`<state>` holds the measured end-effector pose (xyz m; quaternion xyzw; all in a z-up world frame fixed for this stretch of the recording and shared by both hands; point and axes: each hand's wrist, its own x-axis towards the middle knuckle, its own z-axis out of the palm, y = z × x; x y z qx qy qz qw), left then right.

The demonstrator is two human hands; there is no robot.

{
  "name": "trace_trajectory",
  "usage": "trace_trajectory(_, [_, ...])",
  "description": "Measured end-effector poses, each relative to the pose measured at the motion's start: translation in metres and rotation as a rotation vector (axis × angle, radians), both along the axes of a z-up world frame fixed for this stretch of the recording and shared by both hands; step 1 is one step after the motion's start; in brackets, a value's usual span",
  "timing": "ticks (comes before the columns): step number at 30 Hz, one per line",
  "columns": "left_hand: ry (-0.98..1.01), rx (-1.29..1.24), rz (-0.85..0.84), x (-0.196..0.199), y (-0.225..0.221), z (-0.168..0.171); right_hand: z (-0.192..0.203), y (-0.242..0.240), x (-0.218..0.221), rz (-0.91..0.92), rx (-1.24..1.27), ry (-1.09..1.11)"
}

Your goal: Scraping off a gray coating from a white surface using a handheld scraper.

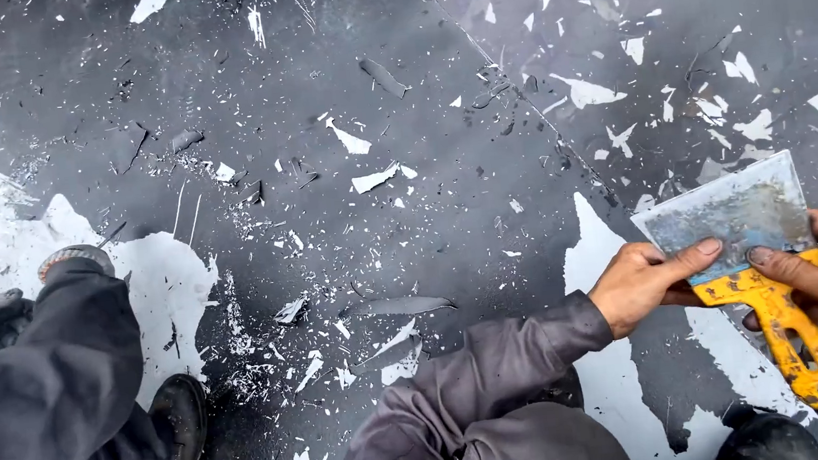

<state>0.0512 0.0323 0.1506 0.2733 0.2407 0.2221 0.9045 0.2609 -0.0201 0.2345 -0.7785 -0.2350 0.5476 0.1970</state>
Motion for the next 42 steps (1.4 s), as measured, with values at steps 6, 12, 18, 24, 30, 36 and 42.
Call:
trace_trajectory(6, [0.16, 0.162, -0.489, -0.007, 0.023, 0.013, 0.059, -0.009, -0.022, -0.07, 0.068, -0.045])
trace_trajectory(12, [0.642, 0.64, -0.738, -0.075, 0.084, 0.026, -0.019, -0.032, 0.004, -0.372, 0.256, 0.259])
trace_trajectory(18, [1.021, 0.454, -0.811, -0.091, 0.111, 0.049, -0.141, -0.039, -0.02, -0.692, 0.069, 0.696])
trace_trajectory(24, [0.942, -0.223, -0.347, -0.058, 0.019, -0.058, -0.176, -0.036, -0.059, -0.568, -0.15, 0.642])
trace_trajectory(30, [0.642, -0.518, 0.388, -0.005, -0.059, -0.103, -0.172, -0.046, -0.065, -0.493, -0.205, 0.686])
trace_trajectory(36, [0.781, -0.532, 0.385, 0.016, -0.054, -0.093, -0.181, -0.05, -0.074, -0.539, -0.148, 0.735])
trace_trajectory(42, [0.791, -0.49, 0.416, 0.02, -0.025, -0.069, -0.169, -0.032, -0.071, -0.544, -0.154, 0.821])
